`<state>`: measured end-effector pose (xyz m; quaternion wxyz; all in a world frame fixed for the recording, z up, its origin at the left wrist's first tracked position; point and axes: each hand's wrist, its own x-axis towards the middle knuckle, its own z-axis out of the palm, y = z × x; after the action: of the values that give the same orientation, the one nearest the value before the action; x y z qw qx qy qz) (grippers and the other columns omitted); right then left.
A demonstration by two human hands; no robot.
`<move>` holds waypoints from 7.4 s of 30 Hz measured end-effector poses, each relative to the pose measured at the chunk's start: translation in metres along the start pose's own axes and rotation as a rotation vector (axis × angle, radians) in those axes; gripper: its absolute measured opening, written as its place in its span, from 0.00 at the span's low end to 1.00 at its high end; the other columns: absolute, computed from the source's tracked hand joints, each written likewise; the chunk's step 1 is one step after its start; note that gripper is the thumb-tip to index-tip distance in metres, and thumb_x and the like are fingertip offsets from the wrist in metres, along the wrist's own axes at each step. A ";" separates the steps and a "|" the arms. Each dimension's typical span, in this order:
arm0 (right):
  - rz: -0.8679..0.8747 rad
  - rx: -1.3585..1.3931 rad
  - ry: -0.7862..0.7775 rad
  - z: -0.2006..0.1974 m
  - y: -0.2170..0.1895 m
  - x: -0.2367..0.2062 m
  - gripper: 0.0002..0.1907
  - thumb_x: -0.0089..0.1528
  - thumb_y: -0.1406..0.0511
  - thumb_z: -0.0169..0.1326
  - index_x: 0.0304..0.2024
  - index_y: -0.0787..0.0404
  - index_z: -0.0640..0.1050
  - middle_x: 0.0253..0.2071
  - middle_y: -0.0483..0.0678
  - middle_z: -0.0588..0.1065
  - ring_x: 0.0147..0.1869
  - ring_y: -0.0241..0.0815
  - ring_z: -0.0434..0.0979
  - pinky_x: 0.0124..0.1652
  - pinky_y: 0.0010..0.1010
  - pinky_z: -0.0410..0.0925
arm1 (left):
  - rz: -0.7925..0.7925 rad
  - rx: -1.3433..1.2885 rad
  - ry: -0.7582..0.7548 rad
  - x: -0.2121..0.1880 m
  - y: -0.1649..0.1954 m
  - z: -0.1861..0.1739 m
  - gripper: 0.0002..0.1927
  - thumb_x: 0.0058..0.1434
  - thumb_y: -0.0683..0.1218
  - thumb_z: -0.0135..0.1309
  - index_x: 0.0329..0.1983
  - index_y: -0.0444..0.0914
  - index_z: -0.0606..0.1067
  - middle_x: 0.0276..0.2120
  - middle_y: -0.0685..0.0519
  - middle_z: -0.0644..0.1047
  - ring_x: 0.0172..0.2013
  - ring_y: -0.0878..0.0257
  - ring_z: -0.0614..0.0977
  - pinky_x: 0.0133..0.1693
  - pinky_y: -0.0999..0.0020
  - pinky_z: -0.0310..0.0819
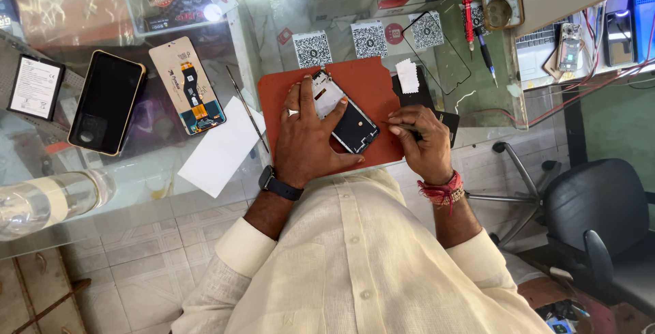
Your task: The person uses a small metal tool to scrape and clean the edges of a disassembled smartphone frame placed on a red mat. The person repeatedly scrapes along the inner and outer edges of the frame, occasionally lifting the tool to inspect the surface. The person does not reassemble the device or move it to another location during the clip.
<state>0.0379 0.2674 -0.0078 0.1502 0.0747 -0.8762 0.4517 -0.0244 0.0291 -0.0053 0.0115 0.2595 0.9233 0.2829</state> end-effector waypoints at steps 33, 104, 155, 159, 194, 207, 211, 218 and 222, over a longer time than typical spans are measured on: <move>0.091 0.353 -0.013 0.020 0.023 0.008 0.01 0.65 0.77 0.58 0.39 0.71 0.79 0.41 0.53 0.81 0.43 0.41 0.84 0.44 0.28 0.78 | -0.009 -0.001 -0.032 0.000 0.001 -0.004 0.50 0.33 0.69 0.72 0.60 0.44 0.78 0.69 0.27 0.53 0.68 0.27 0.54 0.66 0.37 0.53; -0.339 -0.245 0.062 0.012 -0.022 0.004 0.07 0.56 0.77 0.66 0.31 0.65 0.79 0.36 0.51 0.82 0.38 0.44 0.82 0.45 0.37 0.72 | 0.002 -0.013 -0.026 -0.001 -0.001 0.001 0.51 0.33 0.70 0.73 0.60 0.43 0.78 0.70 0.27 0.51 0.69 0.27 0.54 0.64 0.33 0.54; -0.053 -0.209 0.135 0.026 -0.035 -0.004 0.06 0.58 0.76 0.64 0.32 0.65 0.79 0.37 0.51 0.82 0.43 0.46 0.81 0.46 0.35 0.72 | 0.022 -0.020 -0.003 0.001 -0.003 -0.007 0.52 0.34 0.70 0.73 0.62 0.43 0.77 0.68 0.26 0.54 0.68 0.27 0.55 0.66 0.35 0.54; -0.133 -0.208 0.126 0.037 -0.025 0.006 0.07 0.58 0.76 0.66 0.33 0.66 0.80 0.36 0.51 0.81 0.44 0.47 0.81 0.48 0.37 0.72 | -0.015 -0.021 -0.056 0.000 -0.004 -0.004 0.51 0.34 0.69 0.73 0.61 0.43 0.77 0.69 0.26 0.53 0.68 0.27 0.55 0.63 0.36 0.54; -0.284 -0.328 -0.018 0.016 -0.029 0.009 0.08 0.57 0.75 0.66 0.31 0.62 0.79 0.35 0.48 0.82 0.40 0.41 0.83 0.54 0.42 0.69 | 0.019 -0.012 -0.001 -0.002 -0.008 -0.005 0.50 0.35 0.70 0.72 0.60 0.43 0.78 0.68 0.25 0.53 0.67 0.26 0.57 0.65 0.36 0.54; -0.091 -0.102 -0.036 0.017 -0.012 0.011 0.06 0.58 0.76 0.65 0.35 0.67 0.80 0.39 0.53 0.82 0.45 0.47 0.85 0.46 0.33 0.76 | 0.016 -0.017 -0.023 0.000 -0.004 -0.004 0.52 0.34 0.71 0.72 0.62 0.43 0.77 0.67 0.26 0.54 0.67 0.26 0.56 0.66 0.36 0.53; -0.090 -0.095 -0.041 0.020 -0.009 0.018 0.06 0.57 0.76 0.66 0.34 0.66 0.81 0.39 0.52 0.82 0.43 0.45 0.84 0.43 0.32 0.75 | 0.027 -0.011 -0.012 0.000 -0.005 -0.005 0.51 0.34 0.70 0.72 0.61 0.43 0.78 0.68 0.25 0.54 0.67 0.26 0.56 0.67 0.37 0.53; -0.020 0.017 -0.020 0.025 -0.006 0.022 0.05 0.58 0.75 0.66 0.35 0.66 0.82 0.39 0.50 0.82 0.43 0.43 0.83 0.45 0.30 0.75 | 0.022 -0.027 -0.006 -0.001 -0.005 -0.002 0.51 0.34 0.70 0.73 0.61 0.42 0.78 0.68 0.26 0.54 0.68 0.26 0.55 0.66 0.36 0.53; -0.043 0.008 -0.022 0.030 -0.003 0.027 0.06 0.58 0.76 0.67 0.35 0.67 0.82 0.38 0.51 0.83 0.41 0.43 0.83 0.44 0.30 0.74 | 0.022 -0.010 0.000 -0.002 -0.003 -0.003 0.50 0.35 0.69 0.73 0.61 0.43 0.78 0.68 0.25 0.54 0.67 0.26 0.55 0.65 0.36 0.54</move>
<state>0.0072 0.2411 -0.0134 0.1501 0.0987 -0.8743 0.4509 -0.0247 0.0244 -0.0050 0.0099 0.2695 0.9190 0.2875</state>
